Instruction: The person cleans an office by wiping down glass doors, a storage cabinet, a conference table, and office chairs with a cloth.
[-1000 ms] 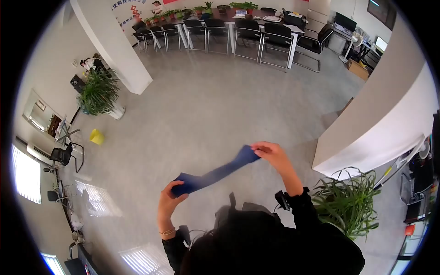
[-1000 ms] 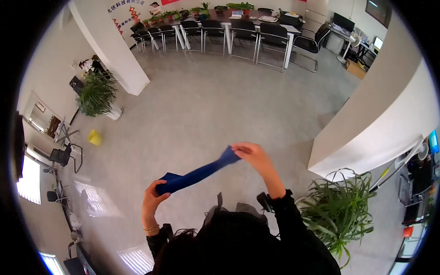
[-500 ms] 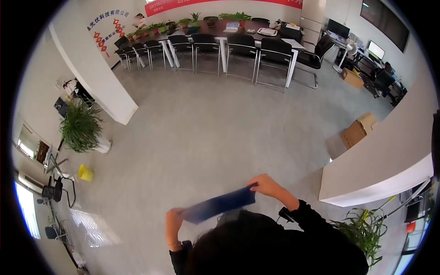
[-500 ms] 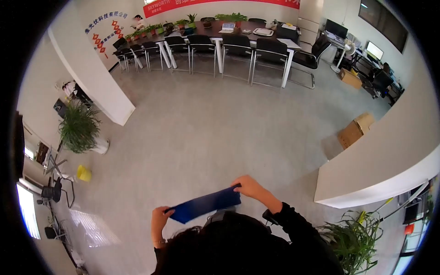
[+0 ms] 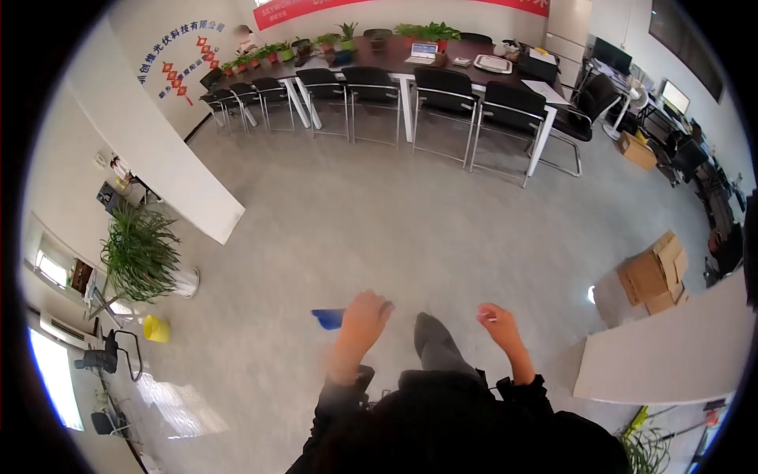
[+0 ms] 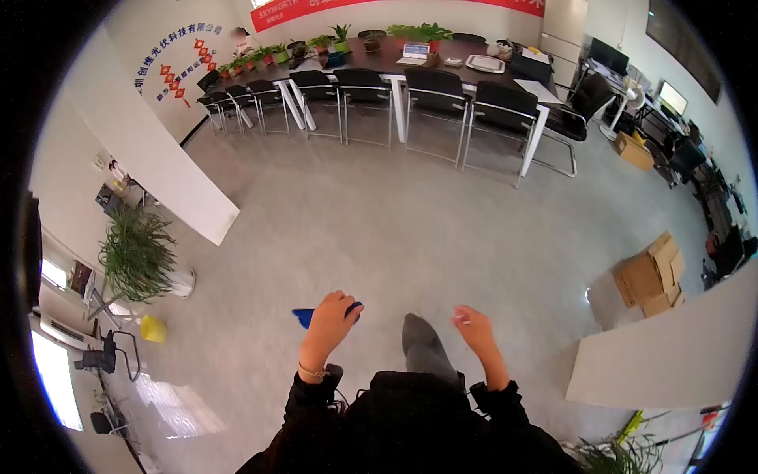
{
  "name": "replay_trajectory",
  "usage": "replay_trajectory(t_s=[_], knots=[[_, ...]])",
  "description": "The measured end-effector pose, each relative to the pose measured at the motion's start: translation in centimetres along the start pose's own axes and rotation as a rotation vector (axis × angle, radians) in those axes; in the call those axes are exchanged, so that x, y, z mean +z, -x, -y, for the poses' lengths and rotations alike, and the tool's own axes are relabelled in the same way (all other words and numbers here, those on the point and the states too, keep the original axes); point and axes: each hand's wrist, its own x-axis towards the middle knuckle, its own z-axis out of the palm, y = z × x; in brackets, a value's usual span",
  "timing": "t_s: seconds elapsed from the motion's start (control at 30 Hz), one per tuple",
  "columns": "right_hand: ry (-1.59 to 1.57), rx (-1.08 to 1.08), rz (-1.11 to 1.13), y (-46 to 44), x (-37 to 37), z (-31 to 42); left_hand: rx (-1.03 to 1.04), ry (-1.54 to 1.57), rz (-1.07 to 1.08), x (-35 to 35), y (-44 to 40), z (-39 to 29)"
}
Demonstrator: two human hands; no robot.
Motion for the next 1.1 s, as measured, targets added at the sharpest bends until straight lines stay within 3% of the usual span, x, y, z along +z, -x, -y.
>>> replay_trajectory(t_s=[0.07, 0.17, 0.23, 0.27, 0.3, 0.33, 0.4, 0.43, 0.5, 0.67, 0.73, 0.77, 0.93, 1.0, 1.03, 1.1], knots=[[0.005, 0.053, 0.099, -6.5, 2.4, 2.0, -0.013, -0.005, 0.02, -0.4, -5.3, 2.2], [0.017, -0.155, 0.284, -16.2, 5.8, 5.9, -0.092, 0.022, 0.072, -3.0, -10.8, 5.1], [0.009, -0.268, 0.318, -23.0, 8.5, 9.2, -0.026, 0.0, -0.139, -4.4, -14.3, 7.3], [0.011, -0.493, 0.342, -26.0, 9.4, 11.4, -0.187, 0.178, -0.012, -6.3, -16.3, 7.0], [0.016, -0.714, 0.364, -29.0, 10.4, 13.1, -0.193, 0.179, -0.004, -7.4, -18.2, 7.5], [0.016, -0.699, 0.371, -31.8, 11.6, 14.1, -0.279, 0.326, 0.055, -8.2, -19.7, 8.2], [0.131, -0.653, 0.874, -37.5, 13.5, 15.3, -0.406, 0.527, 0.155, -8.6, -22.7, 10.6], [0.14, -0.642, 0.879, -39.7, 14.1, 16.2, -0.408, 0.541, 0.159, -8.4, -23.8, 12.4], [-0.073, -0.389, 1.259, -44.1, 15.2, 17.9, -0.551, 0.879, 0.049, -7.8, -26.2, 16.1], [0.07, -0.307, 1.258, -56.6, 18.4, 19.6, -0.535, 0.875, -0.209, -6.5, -34.6, 27.0], [0.101, -0.271, 1.227, -61.1, 20.1, 18.7, -0.586, 0.884, -0.129, -7.8, -40.0, 29.3], [0.172, -0.35, 1.148, -63.8, 21.9, 16.8, -0.639, 0.88, -0.051, -8.7, -42.6, 30.4], [0.456, -0.462, 0.83, -77.1, 23.2, 15.1, -0.538, 0.866, 0.035, -9.6, -57.2, 39.3], [0.311, -0.186, 0.791, -80.9, 21.9, 15.8, -0.315, 0.685, 0.014, -9.2, -63.3, 41.8], [0.297, -0.163, 0.796, -82.6, 21.6, 14.9, -0.379, 0.649, 0.057, -9.7, -66.6, 42.0], [0.22, -0.181, 0.572, -86.4, 21.3, 12.9, -0.297, 0.662, 0.127, -9.7, -72.9, 43.4]])
